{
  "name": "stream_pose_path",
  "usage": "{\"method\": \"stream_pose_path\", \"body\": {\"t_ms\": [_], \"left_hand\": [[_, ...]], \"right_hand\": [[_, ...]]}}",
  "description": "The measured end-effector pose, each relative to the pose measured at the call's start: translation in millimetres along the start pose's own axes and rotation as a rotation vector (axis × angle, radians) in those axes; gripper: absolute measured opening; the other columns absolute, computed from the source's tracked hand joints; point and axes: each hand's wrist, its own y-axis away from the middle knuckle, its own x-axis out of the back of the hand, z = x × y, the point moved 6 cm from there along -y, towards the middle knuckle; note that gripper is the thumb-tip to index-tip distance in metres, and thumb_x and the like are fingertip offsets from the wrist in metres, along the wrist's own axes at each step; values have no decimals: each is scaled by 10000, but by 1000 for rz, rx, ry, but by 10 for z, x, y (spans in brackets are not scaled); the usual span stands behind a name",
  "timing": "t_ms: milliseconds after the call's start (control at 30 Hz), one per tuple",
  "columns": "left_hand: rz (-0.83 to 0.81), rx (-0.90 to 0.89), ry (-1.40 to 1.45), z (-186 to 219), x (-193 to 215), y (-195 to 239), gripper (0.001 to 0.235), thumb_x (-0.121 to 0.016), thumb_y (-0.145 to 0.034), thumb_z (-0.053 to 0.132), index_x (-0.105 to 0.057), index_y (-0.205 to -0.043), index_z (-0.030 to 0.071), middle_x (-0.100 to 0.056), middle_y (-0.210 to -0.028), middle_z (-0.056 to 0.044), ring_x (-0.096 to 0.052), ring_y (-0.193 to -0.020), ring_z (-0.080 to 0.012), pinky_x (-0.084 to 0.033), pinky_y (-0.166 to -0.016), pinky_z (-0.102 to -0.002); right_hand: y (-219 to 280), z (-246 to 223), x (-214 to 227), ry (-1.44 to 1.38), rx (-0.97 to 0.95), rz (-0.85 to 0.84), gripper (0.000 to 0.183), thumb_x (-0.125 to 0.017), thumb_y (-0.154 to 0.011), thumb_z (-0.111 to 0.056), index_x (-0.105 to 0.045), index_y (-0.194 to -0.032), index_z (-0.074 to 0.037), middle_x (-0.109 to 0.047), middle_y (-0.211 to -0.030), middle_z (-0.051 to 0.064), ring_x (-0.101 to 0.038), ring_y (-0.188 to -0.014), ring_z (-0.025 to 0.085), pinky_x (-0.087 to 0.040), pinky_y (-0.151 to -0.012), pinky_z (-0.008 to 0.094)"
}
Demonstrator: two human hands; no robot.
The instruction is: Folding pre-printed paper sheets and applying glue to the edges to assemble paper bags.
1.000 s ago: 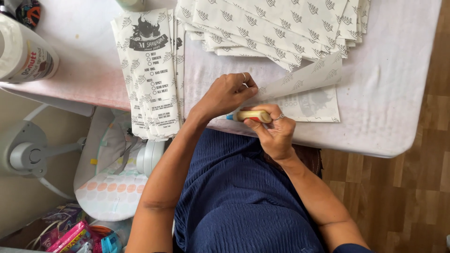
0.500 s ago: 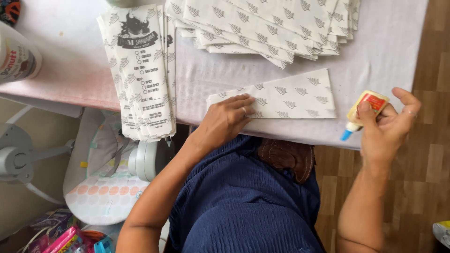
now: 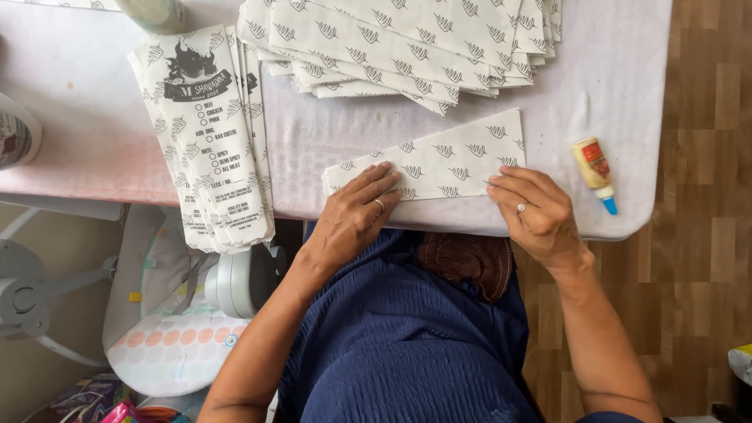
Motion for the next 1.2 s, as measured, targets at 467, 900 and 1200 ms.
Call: {"method": "stream_pose_path", "body": {"t_ms": [467,900,1200], "left_hand": [[58,-119,40,53,120,-9,159,-633,-1011,81,-755,-1078,6,-704,-1300,-183,-639,-1260,-372,-513,-1079,-470],[320,46,-351,106,450,333,220,-818,-886,133,-729,-732,3,-767,-1061,-200,-706,-1102,-416,-580,-971,-505],[-280,420,-295,58,-679,-274,762,-352,-1083,544,-234,-1637,35,-141,-1721,-185,-30,-1600,-338,26,-1278,-565]], "right_hand": [[-569,-31,-466,79,20,-262,502,-532,-1094,-359,-536,-1486,-44,-526,-1512,194,-452,-1417,412,-284,-1179,610],[-373,136,-595,70,-169,-495,834,-447,-983,-680,-293,-1656,-212,-180,-1743,107,-95,-1596,361,59,-1230,640],[-341,194,-635,101,-152,-498,919,-416,-950,-729,-247,-1664,-177,-139,-1745,109,-50,-1599,315,50,-1242,623]]}}
